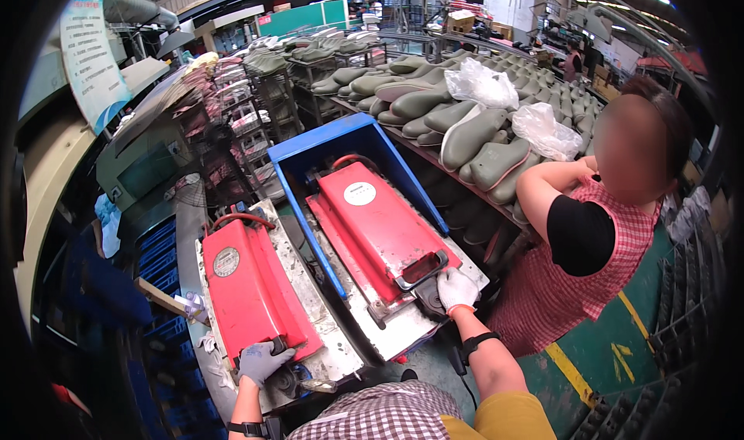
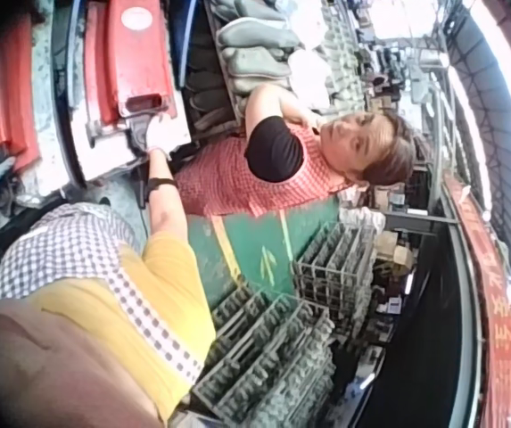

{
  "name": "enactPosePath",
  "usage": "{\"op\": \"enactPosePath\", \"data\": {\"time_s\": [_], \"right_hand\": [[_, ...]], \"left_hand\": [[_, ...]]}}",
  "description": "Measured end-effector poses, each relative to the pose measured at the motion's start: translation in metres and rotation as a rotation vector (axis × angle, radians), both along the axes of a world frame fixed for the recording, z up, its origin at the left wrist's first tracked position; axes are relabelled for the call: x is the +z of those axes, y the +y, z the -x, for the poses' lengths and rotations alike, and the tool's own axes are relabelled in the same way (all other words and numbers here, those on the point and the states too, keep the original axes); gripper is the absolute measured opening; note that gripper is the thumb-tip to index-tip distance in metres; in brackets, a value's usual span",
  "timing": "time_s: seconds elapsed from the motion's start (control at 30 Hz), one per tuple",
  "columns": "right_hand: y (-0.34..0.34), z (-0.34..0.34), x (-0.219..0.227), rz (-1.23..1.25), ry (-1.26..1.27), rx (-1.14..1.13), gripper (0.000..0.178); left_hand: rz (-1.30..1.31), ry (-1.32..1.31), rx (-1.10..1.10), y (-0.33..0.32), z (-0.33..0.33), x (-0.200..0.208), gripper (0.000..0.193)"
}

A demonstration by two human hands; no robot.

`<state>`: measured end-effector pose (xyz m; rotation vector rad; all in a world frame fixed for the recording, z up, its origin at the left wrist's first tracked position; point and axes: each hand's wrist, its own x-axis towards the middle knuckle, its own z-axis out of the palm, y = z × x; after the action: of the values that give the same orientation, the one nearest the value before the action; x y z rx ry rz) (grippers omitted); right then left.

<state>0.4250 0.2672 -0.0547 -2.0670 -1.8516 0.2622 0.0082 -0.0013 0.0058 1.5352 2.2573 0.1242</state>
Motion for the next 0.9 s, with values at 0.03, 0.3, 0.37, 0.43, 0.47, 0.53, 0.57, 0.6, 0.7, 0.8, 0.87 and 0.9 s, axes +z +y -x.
{"op": "enactPosePath", "data": {"time_s": [0.03,0.3,0.37,0.43,0.47,0.53,0.57,0.6,0.7,0.8,0.87,0.9], "right_hand": [[-0.0007,0.0003,-0.0002,-0.011,0.009,0.010,0.040],[0.0024,0.0014,-0.0045,-0.002,-0.020,0.017,0.040],[0.0020,0.0001,-0.0044,0.009,-0.025,0.012,0.040],[0.0009,-0.0001,-0.0038,-0.002,-0.026,0.013,0.040],[0.0002,0.0004,-0.0027,-0.013,-0.026,0.020,0.040],[-0.0011,0.0011,-0.0005,-0.017,-0.012,0.018,0.040],[-0.0010,0.0023,-0.0003,-0.024,-0.012,0.019,0.039],[-0.0011,0.0028,0.0000,-0.031,-0.012,0.020,0.038],[-0.0024,0.0025,0.0016,-0.044,-0.014,0.028,0.038],[-0.0013,0.0035,0.0008,-0.044,-0.016,0.021,0.038],[0.0015,0.0013,-0.0014,-0.019,-0.019,0.017,0.038],[0.0019,0.0004,-0.0019,-0.010,-0.013,0.012,0.038]], "left_hand": [[-0.035,-0.003,0.014,-0.0009,-0.0003,-0.0007,0.071],[-0.043,-0.020,0.037,0.0000,0.0034,-0.0077,0.070],[-0.007,-0.013,0.054,0.0011,0.0040,-0.0093,0.071],[-0.018,-0.007,0.047,0.0011,0.0023,-0.0081,0.072],[-0.029,0.000,0.046,0.0012,0.0016,-0.0065,0.072],[0.011,0.005,0.040,0.0023,0.0012,-0.0028,0.072],[0.051,0.011,0.044,0.0021,0.0014,-0.0016,0.072],[0.051,0.011,0.043,0.0015,0.0020,-0.0038,0.072],[-0.044,-0.001,0.057,-0.0010,0.0022,-0.0080,0.073],[-0.039,-0.009,0.063,-0.0011,0.0027,-0.0065,0.073],[-0.026,-0.007,0.041,0.0001,0.0047,-0.0101,0.072],[-0.068,-0.049,0.042,-0.0012,0.0032,-0.0098,0.071]]}}
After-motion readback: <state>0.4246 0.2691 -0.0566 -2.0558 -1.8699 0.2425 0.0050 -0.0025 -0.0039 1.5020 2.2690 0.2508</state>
